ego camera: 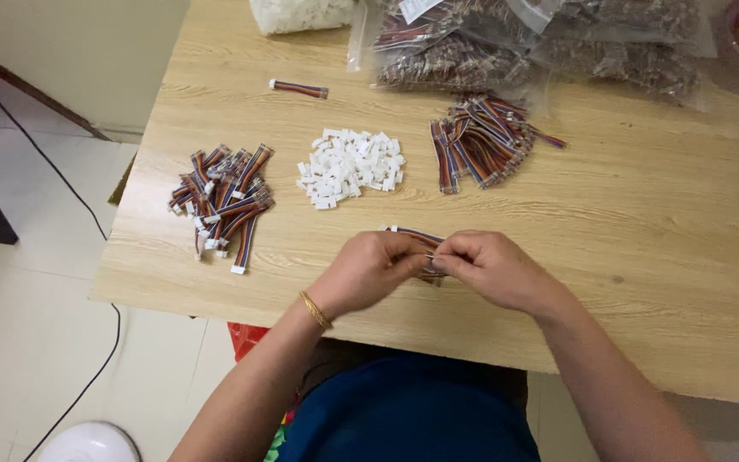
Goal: Assembling wire harnesses by inserting wires into plastic connectors
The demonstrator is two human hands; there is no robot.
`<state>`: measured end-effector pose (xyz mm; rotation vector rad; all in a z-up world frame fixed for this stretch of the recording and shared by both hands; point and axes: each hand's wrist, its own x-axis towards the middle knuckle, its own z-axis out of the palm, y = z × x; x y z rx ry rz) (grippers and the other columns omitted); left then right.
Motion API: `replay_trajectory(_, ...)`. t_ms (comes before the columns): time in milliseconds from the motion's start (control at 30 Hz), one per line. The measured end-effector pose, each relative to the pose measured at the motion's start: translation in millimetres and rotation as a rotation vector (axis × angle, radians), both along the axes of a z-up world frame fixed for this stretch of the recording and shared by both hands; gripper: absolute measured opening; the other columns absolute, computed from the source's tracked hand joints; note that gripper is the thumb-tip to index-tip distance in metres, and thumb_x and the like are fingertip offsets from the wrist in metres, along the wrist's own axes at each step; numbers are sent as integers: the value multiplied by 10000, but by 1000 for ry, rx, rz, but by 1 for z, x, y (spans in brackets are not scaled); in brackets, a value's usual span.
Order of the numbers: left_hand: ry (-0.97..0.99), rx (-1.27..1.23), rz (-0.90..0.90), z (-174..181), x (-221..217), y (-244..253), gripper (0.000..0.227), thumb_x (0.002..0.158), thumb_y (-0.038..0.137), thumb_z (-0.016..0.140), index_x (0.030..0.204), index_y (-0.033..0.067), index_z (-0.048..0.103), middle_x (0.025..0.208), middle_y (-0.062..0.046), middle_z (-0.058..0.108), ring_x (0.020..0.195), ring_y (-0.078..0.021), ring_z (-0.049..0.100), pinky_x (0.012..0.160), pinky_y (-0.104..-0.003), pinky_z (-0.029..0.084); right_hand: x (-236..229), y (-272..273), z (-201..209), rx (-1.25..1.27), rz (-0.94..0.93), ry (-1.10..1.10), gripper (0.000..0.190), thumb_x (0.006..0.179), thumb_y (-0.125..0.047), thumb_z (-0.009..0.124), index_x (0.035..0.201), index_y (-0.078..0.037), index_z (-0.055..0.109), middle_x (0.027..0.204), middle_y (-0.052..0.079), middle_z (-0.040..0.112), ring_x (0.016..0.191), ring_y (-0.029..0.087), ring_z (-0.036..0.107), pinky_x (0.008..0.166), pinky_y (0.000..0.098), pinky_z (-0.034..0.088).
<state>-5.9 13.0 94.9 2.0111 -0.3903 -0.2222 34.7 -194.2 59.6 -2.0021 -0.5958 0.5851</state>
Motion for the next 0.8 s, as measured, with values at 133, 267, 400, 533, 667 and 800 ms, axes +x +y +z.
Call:
replay_trajectory(133,16,101,132,-59,49,20,262,899,306,604,1028,111,724,869,-146,730,843,-352,693,768,-472,532,5,2,-3,-10,-102,-31,118,879,-156,670,852,-52,720,674,124,648,692,216,634,688,372,509)
replay_trajectory(267,-398,620,422,-129,96,25,178,822,378,715,944,249,717,766,37,657,728,-217,691,668,-359,542,18,-1,-18,82,-268,111,151,923,-178,648,848,-67,718,649,8,601,676,119,541,672,275,473)
replay_trajectory(400,-527,789,462,-131,105,8,217,712,362,770,881,234,725,796,-3,630,785,-246,664,710,-387,504,26,-5,-24,154,-322,214,160,937,-176,640,863,-50,706,656,22,626,666,128,545,662,280,465)
replay_trajectory(533,-504,879,438,-153,117,12,232,716,406,771,917,299,727,833,8,591,846,-232,625,751,-382,472,26,-6,-20,180,-332,231,148,928,-163,649,848,-54,710,655,26,646,666,116,548,670,265,466)
replay_trajectory(667,-495,902,416,-148,120,11,134,760,428,723,817,307,725,824,5,572,854,-233,593,741,-369,447,28,-8,-25,185,-327,253,145,927,-155,647,850,-48,707,655,18,636,665,114,542,670,263,466)
replay_trajectory(800,-384,897,448,-136,122,7,252,719,492,753,864,287,744,871,13,583,906,-229,590,771,-369,460,28,-6,-30,211,-331,250,141,925,-157,655,853,-43,695,664,19,617,679,114,528,673,263,453)
